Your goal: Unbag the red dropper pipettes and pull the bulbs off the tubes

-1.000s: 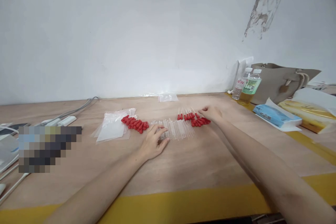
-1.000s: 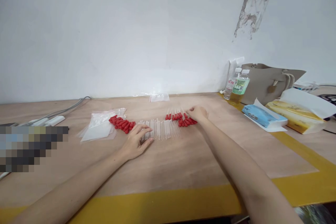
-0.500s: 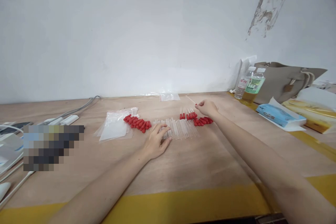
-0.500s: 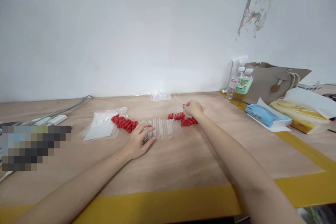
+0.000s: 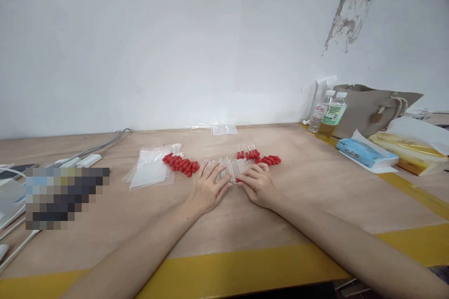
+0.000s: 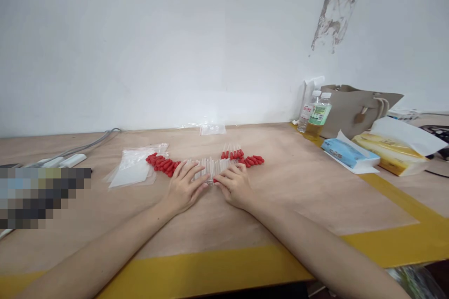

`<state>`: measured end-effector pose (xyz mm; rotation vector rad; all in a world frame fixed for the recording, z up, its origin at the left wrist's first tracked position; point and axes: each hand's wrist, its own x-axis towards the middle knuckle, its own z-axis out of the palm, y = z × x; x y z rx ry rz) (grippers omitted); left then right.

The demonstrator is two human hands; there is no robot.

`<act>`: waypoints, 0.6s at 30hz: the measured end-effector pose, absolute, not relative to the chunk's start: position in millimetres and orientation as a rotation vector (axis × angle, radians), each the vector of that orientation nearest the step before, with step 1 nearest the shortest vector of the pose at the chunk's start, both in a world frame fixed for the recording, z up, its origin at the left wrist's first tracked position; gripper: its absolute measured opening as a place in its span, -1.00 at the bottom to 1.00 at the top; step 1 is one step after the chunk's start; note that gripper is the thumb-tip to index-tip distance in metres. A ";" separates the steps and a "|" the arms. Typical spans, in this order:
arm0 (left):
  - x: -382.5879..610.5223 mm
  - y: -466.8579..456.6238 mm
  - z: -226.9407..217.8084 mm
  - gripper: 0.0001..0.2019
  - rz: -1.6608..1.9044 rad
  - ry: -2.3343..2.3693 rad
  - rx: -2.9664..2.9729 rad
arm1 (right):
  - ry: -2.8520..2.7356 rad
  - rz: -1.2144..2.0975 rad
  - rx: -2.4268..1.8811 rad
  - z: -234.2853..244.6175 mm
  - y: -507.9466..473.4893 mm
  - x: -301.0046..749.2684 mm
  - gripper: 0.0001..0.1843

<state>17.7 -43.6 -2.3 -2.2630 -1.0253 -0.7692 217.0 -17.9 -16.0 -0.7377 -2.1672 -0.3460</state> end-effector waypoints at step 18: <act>24.2 -41.5 1.4 -0.84 -0.698 -0.966 -2.374 | -2.236 -0.257 -0.475 -16.0 -12.7 211.0 -0.85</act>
